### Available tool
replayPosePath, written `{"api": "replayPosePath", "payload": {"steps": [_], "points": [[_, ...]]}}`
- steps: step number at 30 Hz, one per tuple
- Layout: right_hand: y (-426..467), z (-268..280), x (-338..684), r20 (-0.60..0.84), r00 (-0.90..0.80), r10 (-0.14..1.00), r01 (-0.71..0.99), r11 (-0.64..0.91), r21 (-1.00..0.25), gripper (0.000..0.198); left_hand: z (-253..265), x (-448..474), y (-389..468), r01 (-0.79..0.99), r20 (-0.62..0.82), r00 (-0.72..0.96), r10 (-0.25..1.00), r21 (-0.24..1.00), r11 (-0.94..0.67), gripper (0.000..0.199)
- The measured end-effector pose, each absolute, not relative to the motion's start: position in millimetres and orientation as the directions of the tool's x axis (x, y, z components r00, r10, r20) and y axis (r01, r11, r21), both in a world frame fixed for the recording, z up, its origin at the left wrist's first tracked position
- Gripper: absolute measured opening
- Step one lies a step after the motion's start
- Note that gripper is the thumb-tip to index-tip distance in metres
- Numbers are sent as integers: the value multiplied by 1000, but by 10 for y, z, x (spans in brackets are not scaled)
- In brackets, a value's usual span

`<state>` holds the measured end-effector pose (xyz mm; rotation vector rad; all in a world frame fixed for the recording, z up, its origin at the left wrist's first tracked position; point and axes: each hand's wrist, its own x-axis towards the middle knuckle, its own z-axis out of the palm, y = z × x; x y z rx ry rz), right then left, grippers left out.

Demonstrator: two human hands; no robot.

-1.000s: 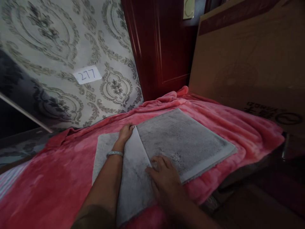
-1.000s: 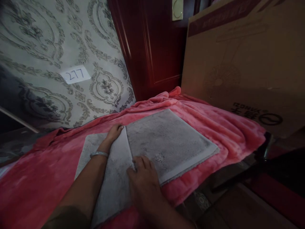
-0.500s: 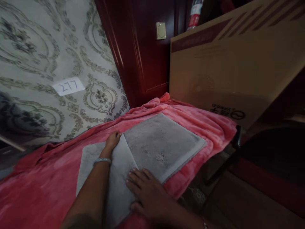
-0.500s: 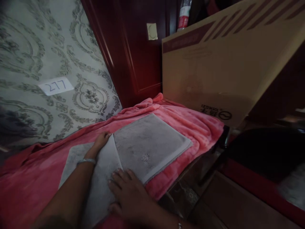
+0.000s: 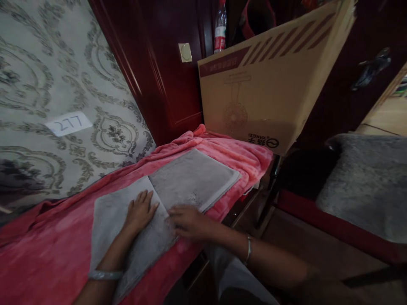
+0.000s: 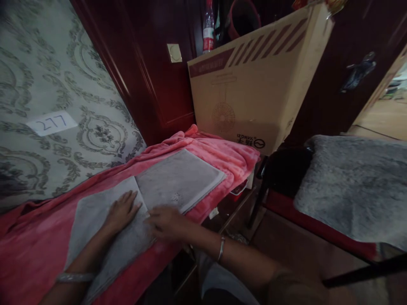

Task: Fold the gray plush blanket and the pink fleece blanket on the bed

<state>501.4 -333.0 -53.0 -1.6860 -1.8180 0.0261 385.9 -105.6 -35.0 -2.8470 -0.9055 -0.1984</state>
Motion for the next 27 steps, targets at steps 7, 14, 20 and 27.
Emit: {"api": "replayPosePath", "payload": {"steps": [7, 14, 20, 27], "points": [[-4028, -376, 6389, 314, 749, 583, 653, -570, -498, 48, -483, 3863, -1289, 608, 212, 788, 578, -115, -786, 57], [-4244, -611, 6965, 84, 851, 518, 485, -715, -504, 32, -406, 3816, -1412, 616, 182, 784, 594, -110, -780, 58], [-4222, -646, 7109, 38, 869, 493, 420, -695, -583, 27, -430, 3763, -1458, 608, 224, 781, 583, -57, -792, 56], [-4169, -575, 6907, -28, 883, 468, 123, -290, -949, 25, -480, 3714, -1425, 484, 410, 746, 524, 205, -851, 36]]}}
